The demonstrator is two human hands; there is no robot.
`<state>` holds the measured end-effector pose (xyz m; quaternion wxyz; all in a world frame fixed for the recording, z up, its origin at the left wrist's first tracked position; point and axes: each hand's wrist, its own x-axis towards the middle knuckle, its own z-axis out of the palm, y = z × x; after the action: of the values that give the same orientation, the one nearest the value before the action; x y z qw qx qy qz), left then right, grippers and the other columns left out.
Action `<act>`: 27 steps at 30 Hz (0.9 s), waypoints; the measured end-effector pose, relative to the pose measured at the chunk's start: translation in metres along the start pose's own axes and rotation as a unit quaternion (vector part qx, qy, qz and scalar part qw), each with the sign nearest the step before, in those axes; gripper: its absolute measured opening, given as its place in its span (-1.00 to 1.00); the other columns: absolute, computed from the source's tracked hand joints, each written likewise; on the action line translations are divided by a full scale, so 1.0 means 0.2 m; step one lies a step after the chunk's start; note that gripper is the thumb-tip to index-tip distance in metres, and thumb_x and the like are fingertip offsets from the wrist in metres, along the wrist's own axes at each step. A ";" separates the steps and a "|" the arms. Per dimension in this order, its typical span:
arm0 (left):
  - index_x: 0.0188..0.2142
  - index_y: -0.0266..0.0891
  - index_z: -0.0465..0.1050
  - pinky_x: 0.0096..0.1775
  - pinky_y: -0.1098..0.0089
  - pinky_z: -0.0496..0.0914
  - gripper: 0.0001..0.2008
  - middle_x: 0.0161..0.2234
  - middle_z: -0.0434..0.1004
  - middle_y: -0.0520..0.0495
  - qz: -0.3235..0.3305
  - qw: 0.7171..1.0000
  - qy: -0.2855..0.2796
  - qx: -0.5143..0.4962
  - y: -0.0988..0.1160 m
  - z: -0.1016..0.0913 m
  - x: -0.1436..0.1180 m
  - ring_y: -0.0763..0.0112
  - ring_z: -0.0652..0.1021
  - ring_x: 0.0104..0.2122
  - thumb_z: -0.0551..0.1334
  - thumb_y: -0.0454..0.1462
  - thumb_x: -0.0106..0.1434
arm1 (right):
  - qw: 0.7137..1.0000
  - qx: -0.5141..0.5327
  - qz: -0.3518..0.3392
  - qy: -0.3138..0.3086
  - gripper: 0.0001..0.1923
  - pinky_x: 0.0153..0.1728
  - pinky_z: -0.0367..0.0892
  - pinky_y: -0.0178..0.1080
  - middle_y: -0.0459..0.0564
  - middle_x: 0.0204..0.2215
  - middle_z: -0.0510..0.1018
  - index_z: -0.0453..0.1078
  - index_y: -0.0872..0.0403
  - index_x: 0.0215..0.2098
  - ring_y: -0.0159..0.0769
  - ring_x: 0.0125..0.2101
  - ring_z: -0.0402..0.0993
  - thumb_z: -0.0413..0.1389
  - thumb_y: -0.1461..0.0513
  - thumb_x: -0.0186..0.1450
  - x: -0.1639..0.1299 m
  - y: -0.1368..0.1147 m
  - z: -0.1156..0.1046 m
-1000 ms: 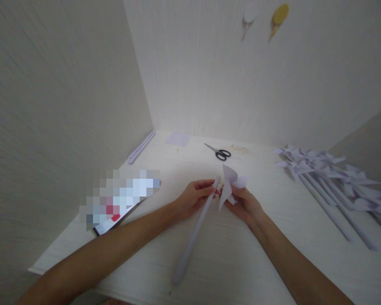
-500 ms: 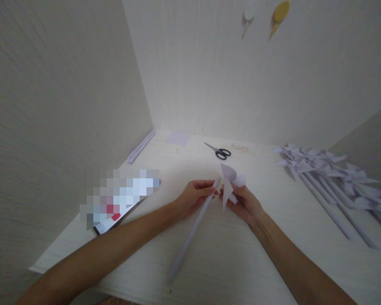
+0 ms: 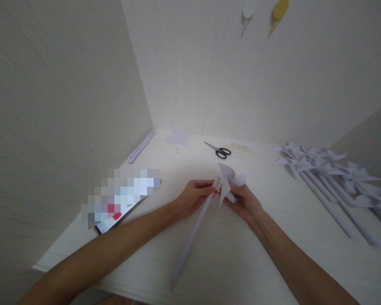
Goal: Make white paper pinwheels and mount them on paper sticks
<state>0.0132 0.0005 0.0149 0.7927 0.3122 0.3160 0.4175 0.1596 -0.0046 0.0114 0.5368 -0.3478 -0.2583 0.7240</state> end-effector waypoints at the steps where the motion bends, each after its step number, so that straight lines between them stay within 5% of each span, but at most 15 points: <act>1: -0.37 -0.37 0.48 -0.38 0.48 0.23 -0.72 -0.53 0.49 -0.05 0.000 1.000 0.002 -0.001 0.00 0.00 0.00 0.54 0.41 -0.54 0.31 -0.38 -0.17 | 1.000 -0.003 -0.002 -0.001 -0.76 -0.52 0.33 -0.40 -0.15 -0.66 0.51 0.42 0.11 -0.59 -0.45 -0.61 0.39 0.31 0.28 -0.26 0.00 0.00 0.01; 27: -0.38 -0.37 0.49 -0.32 0.45 0.24 -0.71 -0.48 0.50 -0.08 0.006 1.000 0.000 0.010 -0.01 -0.01 0.01 0.50 0.43 -0.48 0.33 -0.37 -0.20 | 1.000 -0.001 0.012 0.024 -0.83 -0.50 0.34 -0.33 -0.07 -0.63 0.52 0.43 0.16 -0.60 -0.39 -0.60 0.40 0.28 0.31 -0.22 0.01 0.00 0.01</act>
<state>0.0131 0.0011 0.0113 0.7874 0.3217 0.3179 0.4189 0.1579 -0.0031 0.0109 0.5338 -0.3689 -0.2419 0.7214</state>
